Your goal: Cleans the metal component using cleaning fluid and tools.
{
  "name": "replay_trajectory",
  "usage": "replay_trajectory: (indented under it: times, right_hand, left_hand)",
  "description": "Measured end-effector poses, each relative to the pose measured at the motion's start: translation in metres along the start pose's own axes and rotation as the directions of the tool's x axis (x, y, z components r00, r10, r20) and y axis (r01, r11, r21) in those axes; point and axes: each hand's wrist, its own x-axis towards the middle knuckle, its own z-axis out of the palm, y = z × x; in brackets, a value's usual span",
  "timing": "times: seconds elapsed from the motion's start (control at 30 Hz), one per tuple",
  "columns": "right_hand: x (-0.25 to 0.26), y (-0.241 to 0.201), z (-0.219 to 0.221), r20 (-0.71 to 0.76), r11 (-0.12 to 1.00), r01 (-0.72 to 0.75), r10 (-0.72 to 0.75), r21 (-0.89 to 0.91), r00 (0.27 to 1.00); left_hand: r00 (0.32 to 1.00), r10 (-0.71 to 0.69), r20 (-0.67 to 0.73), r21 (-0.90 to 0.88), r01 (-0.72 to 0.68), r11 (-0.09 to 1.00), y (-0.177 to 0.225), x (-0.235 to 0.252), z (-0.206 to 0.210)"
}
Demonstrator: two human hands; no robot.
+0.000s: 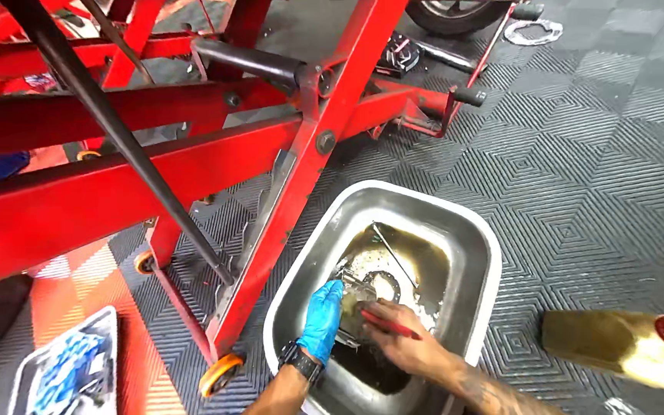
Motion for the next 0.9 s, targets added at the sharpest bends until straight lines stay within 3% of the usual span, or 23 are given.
replay_trajectory:
  times: [0.07, 0.1, 0.17, 0.23, 0.3, 0.37, 0.43, 0.5, 0.57, 0.63, 0.77, 0.9]
  right_hand:
    - [0.006, -0.007, -0.013, -0.094, 0.993, -0.113, 0.11, -0.026, 0.989]
    - [0.006, -0.01, -0.012, -0.132, 0.989, -0.139, 0.144, 0.05, 0.981]
    - [0.003, -0.014, 0.001, -0.065, 0.971, -0.126, 0.142, 0.204, 0.988]
    - [0.003, -0.008, 0.003, -0.018, 0.98, -0.138, 0.142, 0.147, 0.99]
    - [0.014, -0.007, -0.014, -0.09, 0.976, -0.199, 0.207, 0.091, 0.974]
    - [0.011, -0.009, -0.008, -0.136, 0.957, -0.167, 0.203, 0.237, 0.97]
    - [-0.004, -0.004, 0.011, -0.009, 0.922, -0.205, 0.22, 0.329, 0.975]
    - [-0.009, -0.002, 0.0, 0.107, 0.952, -0.252, 0.236, 0.176, 0.966]
    - [-0.001, -0.016, -0.014, 0.018, 0.973, -0.223, 0.223, 0.064, 0.975]
    - [0.002, -0.031, -0.01, -0.086, 0.969, -0.145, 0.164, 0.198, 0.983]
    - [-0.008, -0.006, 0.011, -0.058, 0.98, -0.122, 0.132, 0.159, 0.99]
    - [-0.007, -0.033, -0.004, -0.132, 0.958, -0.107, 0.146, 0.268, 0.98]
  left_hand:
    - [1.0, -0.002, 0.0, 0.009, 0.002, 1.0, -0.001, -0.001, -0.002]
    - [1.0, 0.0, -0.005, 0.008, 0.0, 1.0, -0.003, -0.003, -0.002]
    - [1.0, 0.013, -0.016, 0.008, -0.013, 1.0, -0.004, -0.003, 0.002]
    - [1.0, 0.003, -0.01, 0.014, -0.002, 1.0, -0.001, -0.003, 0.0]
    - [1.0, 0.002, -0.004, 0.034, -0.002, 0.999, -0.001, -0.008, -0.001]
    - [0.999, 0.03, -0.014, 0.048, -0.029, 0.998, -0.001, -0.01, 0.005]
    - [0.999, 0.032, -0.023, 0.072, -0.03, 0.997, 0.0, -0.011, 0.004]
    - [1.0, 0.015, -0.021, 0.074, -0.013, 0.997, 0.004, -0.009, 0.0]
    - [1.0, 0.02, -0.017, 0.095, -0.018, 0.995, 0.005, -0.014, 0.001]
    - [0.999, 0.052, -0.004, 0.109, -0.051, 0.993, 0.003, -0.018, 0.005]
    - [1.0, 0.0, -0.016, 0.09, 0.001, 0.996, 0.007, -0.013, 0.0]
    - [0.998, 0.017, -0.058, 0.05, -0.014, 0.999, 0.0, -0.011, 0.012]
